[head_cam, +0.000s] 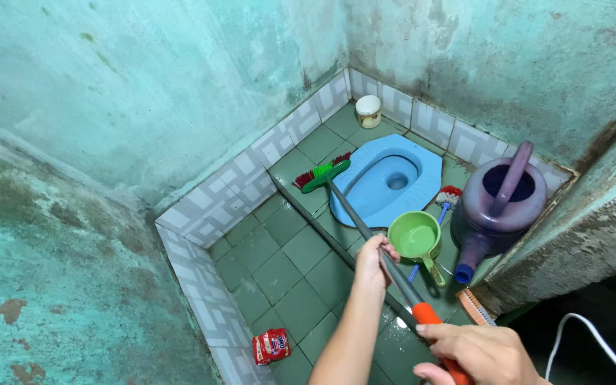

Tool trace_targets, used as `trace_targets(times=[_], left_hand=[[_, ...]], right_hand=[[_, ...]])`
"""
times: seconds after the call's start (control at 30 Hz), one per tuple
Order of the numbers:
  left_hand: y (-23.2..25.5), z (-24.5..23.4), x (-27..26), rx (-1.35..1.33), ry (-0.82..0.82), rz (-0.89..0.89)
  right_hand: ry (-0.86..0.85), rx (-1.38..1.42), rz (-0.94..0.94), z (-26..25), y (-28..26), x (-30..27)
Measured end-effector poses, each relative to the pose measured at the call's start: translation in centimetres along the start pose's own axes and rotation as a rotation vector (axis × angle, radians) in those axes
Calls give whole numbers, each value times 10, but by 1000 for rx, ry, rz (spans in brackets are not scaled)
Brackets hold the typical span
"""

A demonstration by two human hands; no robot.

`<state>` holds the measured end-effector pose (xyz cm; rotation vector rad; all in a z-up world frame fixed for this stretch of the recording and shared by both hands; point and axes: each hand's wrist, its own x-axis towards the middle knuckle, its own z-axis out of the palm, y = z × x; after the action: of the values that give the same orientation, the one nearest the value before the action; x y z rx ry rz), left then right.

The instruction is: Cleaning a bathroom floor by scrubbing with a broom, rinsing with water, and opening a detergent packet.

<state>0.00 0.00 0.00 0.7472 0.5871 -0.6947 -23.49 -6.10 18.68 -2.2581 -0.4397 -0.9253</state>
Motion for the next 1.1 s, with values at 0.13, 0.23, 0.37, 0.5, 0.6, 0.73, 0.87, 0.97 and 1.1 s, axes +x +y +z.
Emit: trace_targets(times=[0.13, 0.23, 0.37, 0.5, 0.6, 0.73, 0.87, 0.97, 1.1], left_hand=[[46, -28, 63, 187, 98, 46], [46, -74, 137, 27, 39, 162], [31, -53, 69, 27, 53, 105], [31, -61, 69, -38, 139, 142], [56, -61, 91, -25, 201, 196], [60, -25, 33, 77, 207, 134], [27, -22, 34, 137, -68, 140], [18, -7, 33, 136, -142, 155], [23, 18, 16, 129, -148, 171]], right_hand=[[-19, 110, -153, 11, -13, 8], [-34, 75, 36, 18, -19, -24], [-107, 52, 455, 37, -20, -69], [-491, 633, -13, 68, 21, -76], [-540, 641, -113, 36, 4, -6], [-176, 680, -55, 68, 42, -5], [-104, 558, -11, 80, 87, 16], [-139, 479, 6, 90, 117, 20], [-72, 471, 67, 81, 102, 32]])
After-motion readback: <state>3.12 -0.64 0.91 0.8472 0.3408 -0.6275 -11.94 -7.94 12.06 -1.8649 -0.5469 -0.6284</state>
